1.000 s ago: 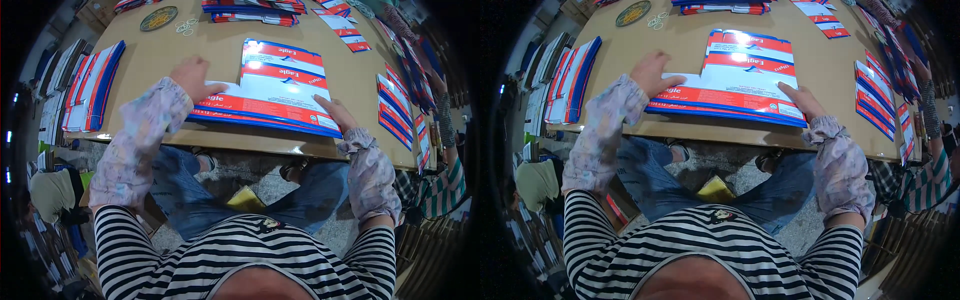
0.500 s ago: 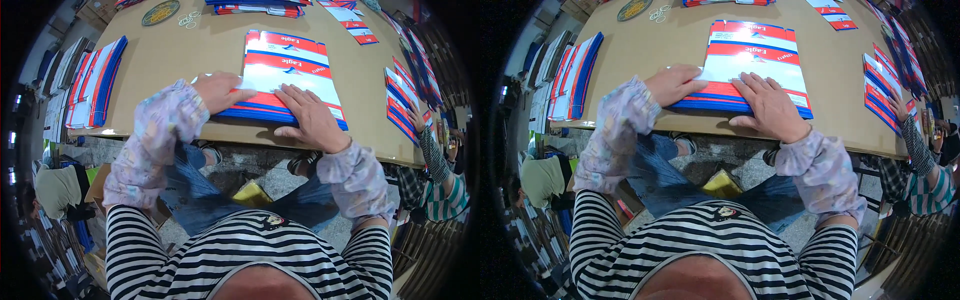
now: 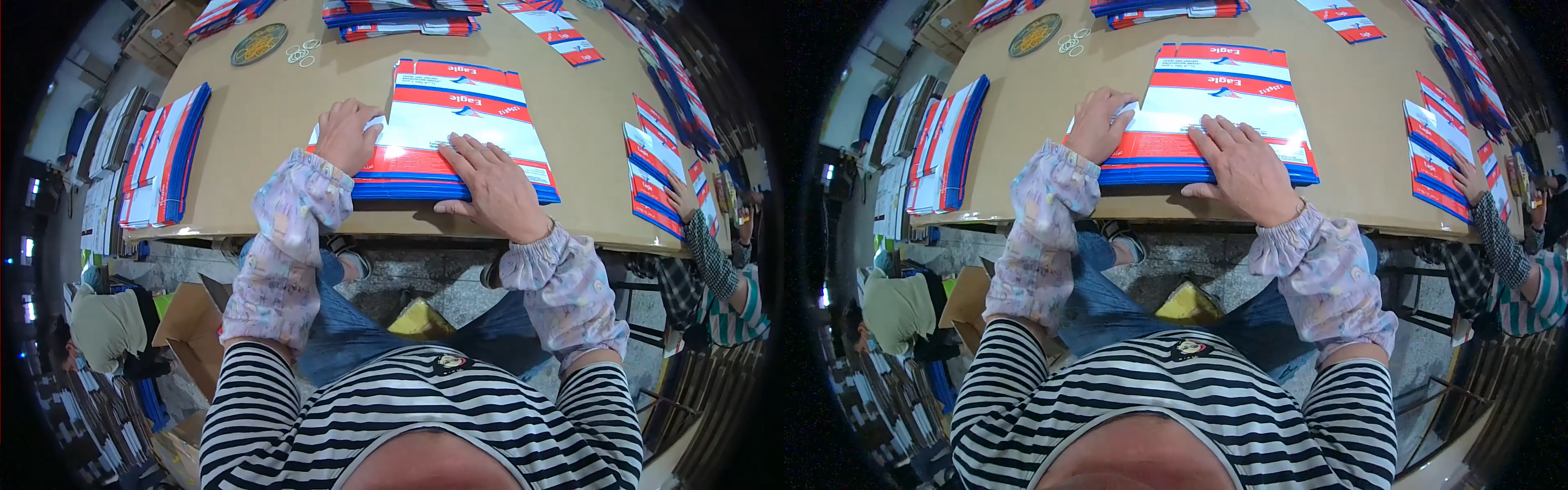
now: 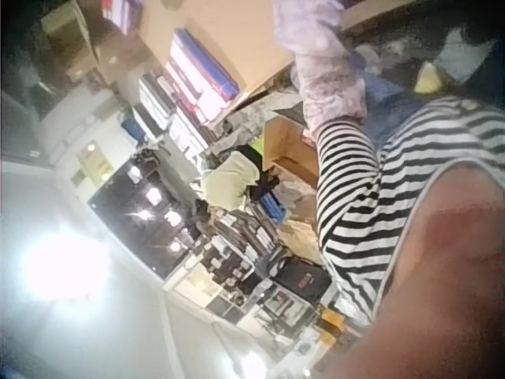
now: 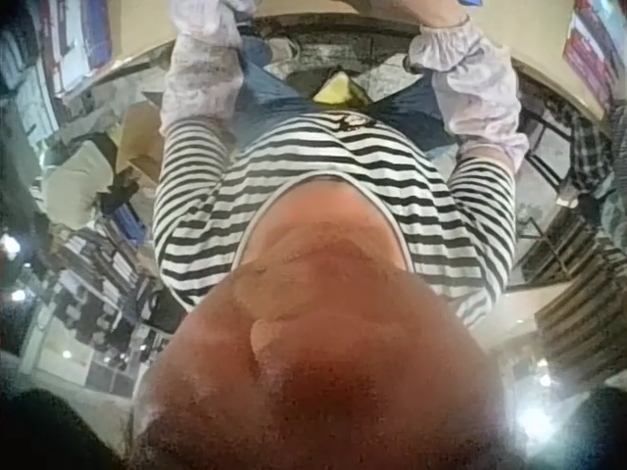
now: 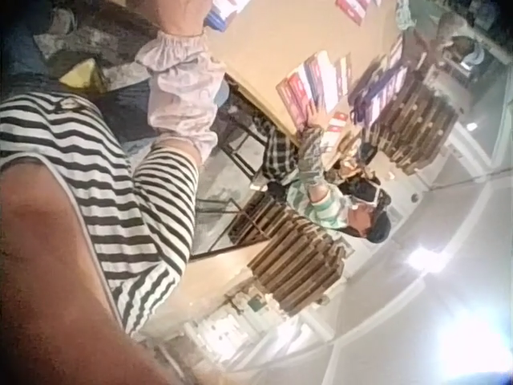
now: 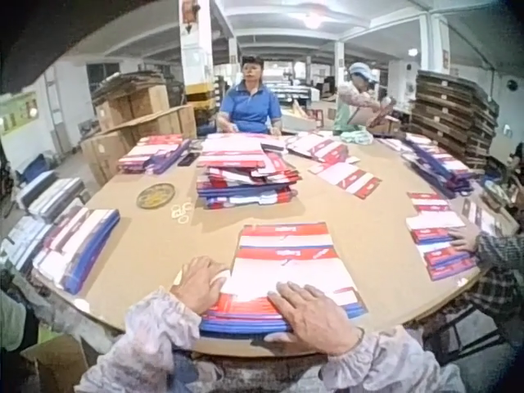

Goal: Bundling and packaging cardboard envelope blanks into a box.

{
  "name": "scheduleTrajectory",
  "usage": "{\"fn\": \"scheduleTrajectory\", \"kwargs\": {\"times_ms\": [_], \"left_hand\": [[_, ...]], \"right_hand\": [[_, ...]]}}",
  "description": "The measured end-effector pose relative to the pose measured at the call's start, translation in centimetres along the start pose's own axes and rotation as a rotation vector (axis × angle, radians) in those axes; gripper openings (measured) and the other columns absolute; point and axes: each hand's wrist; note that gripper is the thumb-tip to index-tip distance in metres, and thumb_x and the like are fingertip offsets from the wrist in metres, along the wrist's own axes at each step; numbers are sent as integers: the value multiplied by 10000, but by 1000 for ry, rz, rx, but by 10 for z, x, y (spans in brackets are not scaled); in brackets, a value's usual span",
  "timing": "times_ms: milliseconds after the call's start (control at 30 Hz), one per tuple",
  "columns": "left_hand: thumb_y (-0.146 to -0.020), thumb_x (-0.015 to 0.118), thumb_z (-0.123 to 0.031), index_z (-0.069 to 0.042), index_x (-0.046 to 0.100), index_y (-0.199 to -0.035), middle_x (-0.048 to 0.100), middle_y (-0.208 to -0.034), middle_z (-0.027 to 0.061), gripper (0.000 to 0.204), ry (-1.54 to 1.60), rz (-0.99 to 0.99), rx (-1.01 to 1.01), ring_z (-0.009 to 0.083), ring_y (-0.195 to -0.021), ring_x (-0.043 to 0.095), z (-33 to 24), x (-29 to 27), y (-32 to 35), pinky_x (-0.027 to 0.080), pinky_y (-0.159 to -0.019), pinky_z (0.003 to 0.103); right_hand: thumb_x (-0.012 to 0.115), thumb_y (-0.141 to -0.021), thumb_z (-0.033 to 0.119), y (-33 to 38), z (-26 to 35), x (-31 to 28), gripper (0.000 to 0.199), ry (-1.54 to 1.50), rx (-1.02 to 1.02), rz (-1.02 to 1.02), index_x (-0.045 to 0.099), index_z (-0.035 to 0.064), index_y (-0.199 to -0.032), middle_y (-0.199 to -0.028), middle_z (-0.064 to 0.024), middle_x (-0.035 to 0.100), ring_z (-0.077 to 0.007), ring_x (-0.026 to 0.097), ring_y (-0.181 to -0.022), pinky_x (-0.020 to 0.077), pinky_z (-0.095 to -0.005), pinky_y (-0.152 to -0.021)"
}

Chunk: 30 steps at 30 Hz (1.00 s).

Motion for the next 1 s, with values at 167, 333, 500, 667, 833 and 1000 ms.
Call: {"fn": "scheduleTrajectory", "kwargs": {"times_ms": [167,333,500,667,833,1000], "left_hand": [[-846,602,-206,-100,636,-1091,583,-1032,103,268,29,1,-15,281,-1074,510,-2,1,-4,352,-949,421],[-821,637,-222,-88,639,-1058,600,-1035,112,272,63,37,-29,284,-1055,538,5,2,-8,375,-950,406],[-791,670,-197,-55,644,-1000,628,-990,136,254,167,61,-38,312,-936,603,9,8,-10,463,-853,397],[-765,684,-101,-36,639,-902,628,-921,152,158,116,-392,192,330,-886,608,0,-11,-8,483,-806,393],[-696,732,-53,-25,620,-810,623,-877,119,162,143,-542,449,314,-779,595,-32,-48,26,459,-689,402],[-695,742,-67,-23,625,-842,621,-905,106,192,135,-247,562,304,-809,602,-37,-32,51,465,-714,396]], "right_hand": [[566,-776,624,3,-2,4,810,-7,23,-20,446,54,-1339,-1369,-156,469,-314,455,-1259,357,-413,-1052],[574,-768,632,0,-4,7,794,-61,9,-43,486,48,-1298,-1323,-151,513,-296,474,-1243,378,-417,-1026],[568,-767,637,3,-2,7,794,-35,14,-37,500,30,-1274,-1308,-158,527,-296,481,-1238,382,-409,-1022],[598,-764,576,5,-8,-2,708,-93,-77,-112,543,-13,-1152,-1155,-184,602,-302,591,-1057,477,-369,-880],[544,-843,529,9,-21,-27,593,-201,-37,65,566,-9,-1092,-1056,-138,653,-288,650,-908,518,-367,-738],[516,-900,446,10,-29,-19,422,-141,-158,-106,560,49,-1038,-895,-142,647,-290,652,-791,504,-375,-615]]}}
Point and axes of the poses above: each hand's wrist, its own y-axis away from the middle knuckle, its own x-axis out of the palm, z = x × y
